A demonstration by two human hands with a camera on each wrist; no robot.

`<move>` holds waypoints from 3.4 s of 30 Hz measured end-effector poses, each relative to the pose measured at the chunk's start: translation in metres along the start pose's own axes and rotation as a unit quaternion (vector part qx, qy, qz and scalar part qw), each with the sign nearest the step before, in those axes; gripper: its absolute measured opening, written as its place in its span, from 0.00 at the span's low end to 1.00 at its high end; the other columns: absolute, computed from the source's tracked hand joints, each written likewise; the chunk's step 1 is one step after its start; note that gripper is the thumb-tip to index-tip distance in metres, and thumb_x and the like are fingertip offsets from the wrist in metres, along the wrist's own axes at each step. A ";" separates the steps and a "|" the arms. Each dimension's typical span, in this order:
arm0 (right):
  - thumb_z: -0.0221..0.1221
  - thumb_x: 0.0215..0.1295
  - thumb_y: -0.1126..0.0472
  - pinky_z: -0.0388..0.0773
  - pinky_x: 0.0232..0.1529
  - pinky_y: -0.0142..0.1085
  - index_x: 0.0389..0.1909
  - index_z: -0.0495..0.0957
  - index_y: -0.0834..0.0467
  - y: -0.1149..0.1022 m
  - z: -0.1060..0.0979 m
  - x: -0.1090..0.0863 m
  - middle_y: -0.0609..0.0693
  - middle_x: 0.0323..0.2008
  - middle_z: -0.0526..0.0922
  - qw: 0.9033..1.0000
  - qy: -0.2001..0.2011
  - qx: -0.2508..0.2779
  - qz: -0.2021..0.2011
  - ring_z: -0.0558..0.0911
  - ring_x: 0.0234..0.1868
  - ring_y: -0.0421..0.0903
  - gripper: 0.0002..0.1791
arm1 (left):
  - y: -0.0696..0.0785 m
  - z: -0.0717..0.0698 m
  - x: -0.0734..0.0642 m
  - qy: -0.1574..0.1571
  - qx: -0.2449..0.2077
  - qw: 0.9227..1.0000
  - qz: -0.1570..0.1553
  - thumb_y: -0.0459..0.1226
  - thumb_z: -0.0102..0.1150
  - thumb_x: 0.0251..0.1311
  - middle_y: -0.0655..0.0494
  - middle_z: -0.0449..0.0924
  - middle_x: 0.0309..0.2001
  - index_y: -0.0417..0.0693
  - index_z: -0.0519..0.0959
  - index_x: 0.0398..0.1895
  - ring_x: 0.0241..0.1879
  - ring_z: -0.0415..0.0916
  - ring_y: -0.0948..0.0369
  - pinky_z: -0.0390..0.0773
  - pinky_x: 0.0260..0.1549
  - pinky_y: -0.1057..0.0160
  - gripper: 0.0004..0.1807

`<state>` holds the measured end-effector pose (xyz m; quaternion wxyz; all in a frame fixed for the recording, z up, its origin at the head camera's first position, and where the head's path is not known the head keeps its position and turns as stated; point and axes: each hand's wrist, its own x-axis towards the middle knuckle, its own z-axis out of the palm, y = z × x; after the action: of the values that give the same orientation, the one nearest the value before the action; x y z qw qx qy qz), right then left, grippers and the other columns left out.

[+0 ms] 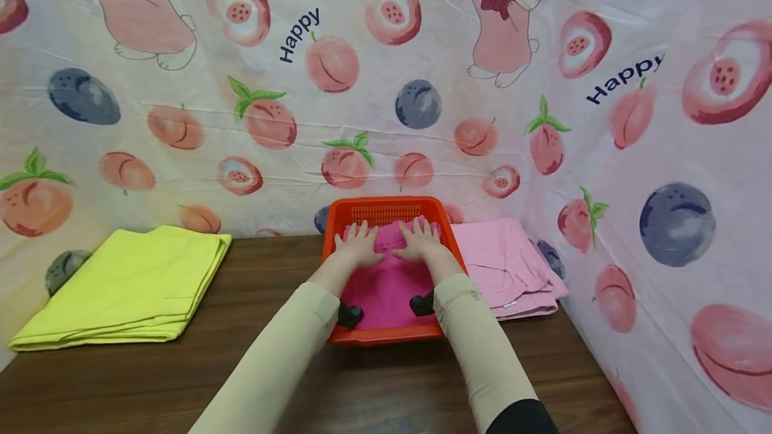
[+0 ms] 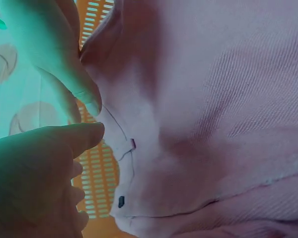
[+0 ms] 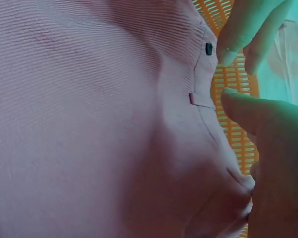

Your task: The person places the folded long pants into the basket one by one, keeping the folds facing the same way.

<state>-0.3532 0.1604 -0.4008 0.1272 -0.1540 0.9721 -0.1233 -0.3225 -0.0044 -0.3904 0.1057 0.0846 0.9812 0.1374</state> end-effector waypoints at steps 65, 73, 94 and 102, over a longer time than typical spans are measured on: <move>0.58 0.61 0.42 0.22 0.67 0.52 0.75 0.49 0.57 0.003 0.020 0.013 0.65 0.74 0.38 0.996 -0.062 -0.040 0.047 0.30 0.72 0.60 0.47 | -0.025 0.044 0.040 -0.081 0.015 0.995 -0.049 0.57 0.48 0.65 0.45 0.33 0.76 0.50 0.49 0.76 0.73 0.27 0.47 0.27 0.66 0.46 0.42; 0.57 0.63 0.43 0.25 0.68 0.52 0.75 0.51 0.56 -0.001 0.011 0.008 0.64 0.74 0.36 0.997 -0.060 -0.027 0.051 0.29 0.72 0.60 0.45 | -0.023 0.037 0.035 -0.072 -0.010 0.997 -0.040 0.53 0.50 0.66 0.44 0.33 0.76 0.49 0.51 0.76 0.73 0.26 0.46 0.28 0.67 0.46 0.40; 0.58 0.65 0.47 0.43 0.68 0.56 0.74 0.52 0.59 -0.005 -0.018 0.002 0.67 0.72 0.46 0.996 -0.071 0.005 0.049 0.44 0.71 0.66 0.42 | -0.012 -0.011 -0.004 -0.081 -0.081 0.993 -0.008 0.49 0.53 0.66 0.40 0.36 0.75 0.48 0.52 0.76 0.72 0.34 0.42 0.48 0.66 0.43 0.39; 0.56 0.68 0.52 0.52 0.67 0.51 0.72 0.56 0.63 -0.010 -0.026 -0.012 0.65 0.70 0.56 0.999 -0.043 0.021 0.015 0.54 0.70 0.61 0.37 | -0.011 -0.020 -0.005 -0.070 -0.066 0.995 0.028 0.49 0.53 0.66 0.39 0.49 0.72 0.48 0.56 0.74 0.70 0.48 0.42 0.54 0.63 0.41 0.37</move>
<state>-0.3474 0.1602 -0.3707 0.1734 -0.1421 0.9651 -0.1352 -0.3239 -0.0208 -0.3733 0.1755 0.1147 0.9575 0.1983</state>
